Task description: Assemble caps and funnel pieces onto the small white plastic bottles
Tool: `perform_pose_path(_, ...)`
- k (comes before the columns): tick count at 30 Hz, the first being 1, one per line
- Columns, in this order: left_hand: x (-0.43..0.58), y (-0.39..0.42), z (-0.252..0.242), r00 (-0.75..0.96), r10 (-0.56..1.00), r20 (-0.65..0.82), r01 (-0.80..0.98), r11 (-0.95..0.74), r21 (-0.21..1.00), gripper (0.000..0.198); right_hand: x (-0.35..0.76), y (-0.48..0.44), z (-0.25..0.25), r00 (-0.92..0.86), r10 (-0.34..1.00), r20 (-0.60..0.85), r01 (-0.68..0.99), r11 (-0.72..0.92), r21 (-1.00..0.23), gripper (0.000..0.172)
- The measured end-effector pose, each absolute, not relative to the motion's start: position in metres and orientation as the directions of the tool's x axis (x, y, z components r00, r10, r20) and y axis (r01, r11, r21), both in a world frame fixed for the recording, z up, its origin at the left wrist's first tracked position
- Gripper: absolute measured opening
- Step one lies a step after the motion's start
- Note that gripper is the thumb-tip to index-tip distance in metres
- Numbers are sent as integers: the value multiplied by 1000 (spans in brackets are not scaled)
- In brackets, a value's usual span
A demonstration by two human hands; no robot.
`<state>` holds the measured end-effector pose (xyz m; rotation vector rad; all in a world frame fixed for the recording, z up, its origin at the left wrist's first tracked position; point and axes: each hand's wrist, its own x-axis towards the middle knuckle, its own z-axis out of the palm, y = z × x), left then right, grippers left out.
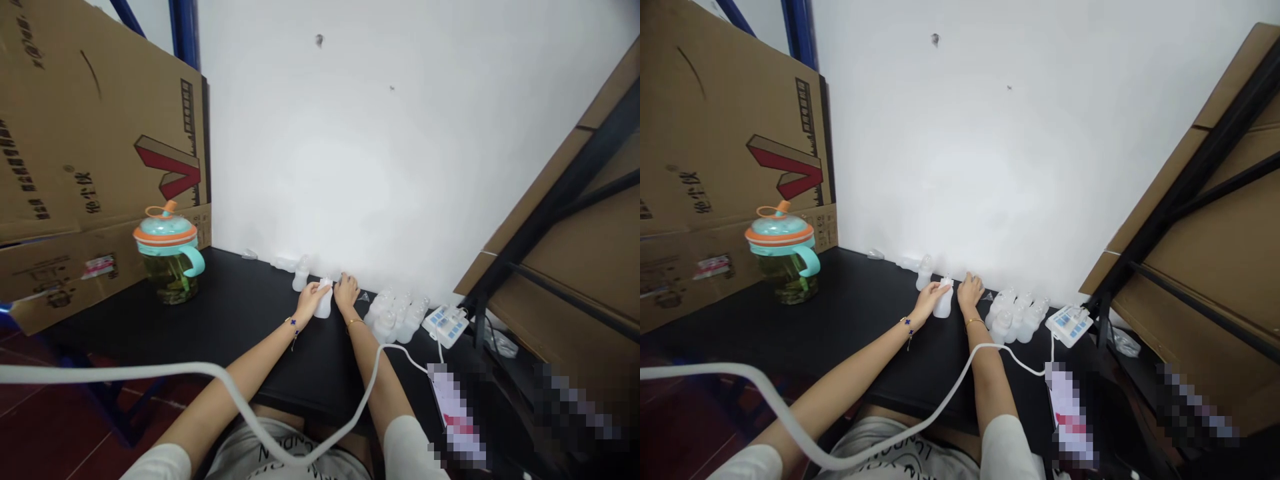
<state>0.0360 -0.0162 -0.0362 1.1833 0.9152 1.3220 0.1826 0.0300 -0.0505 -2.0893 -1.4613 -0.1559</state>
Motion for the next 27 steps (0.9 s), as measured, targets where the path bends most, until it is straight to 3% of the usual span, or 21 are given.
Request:
perform_pose_path(10, 34, -18, -37, 83, 987, 141, -217, -120, 969, 47, 178, 14, -41, 415, 836, 358, 875, -258, -410, 43)
perform_pose_path(13, 32, -15, -37, 59, 990, 125, -208, -111, 972, 47, 179, 1, -38, 418, 845, 333, 799, -168, -577, 45)
perform_pose_path(16, 30, -13, -37, 35, 992, 123, -214, -113, 970, 47, 180, -18, -38, 430, 841, 328, 596, 8, -803, 45)
perform_pose_path(19, 29, -15, -34, 42, 990, 132, -227, -120, 967, 48, 179, -40, -39, 471, 856, 211, 252, 98, -963, 46)
perform_pose_path(23, 30, -23, -30, 94, 985, 147, -249, -119, 961, 46, 180, -68, -38, 418, 905, 86, -160, 166, -973, 47)
perform_pose_path(27, 33, -31, -27, 193, 972, 137, -247, -87, 965, 45, 183, -85, -38, 355, 935, 29, -355, 163, -920, 45)
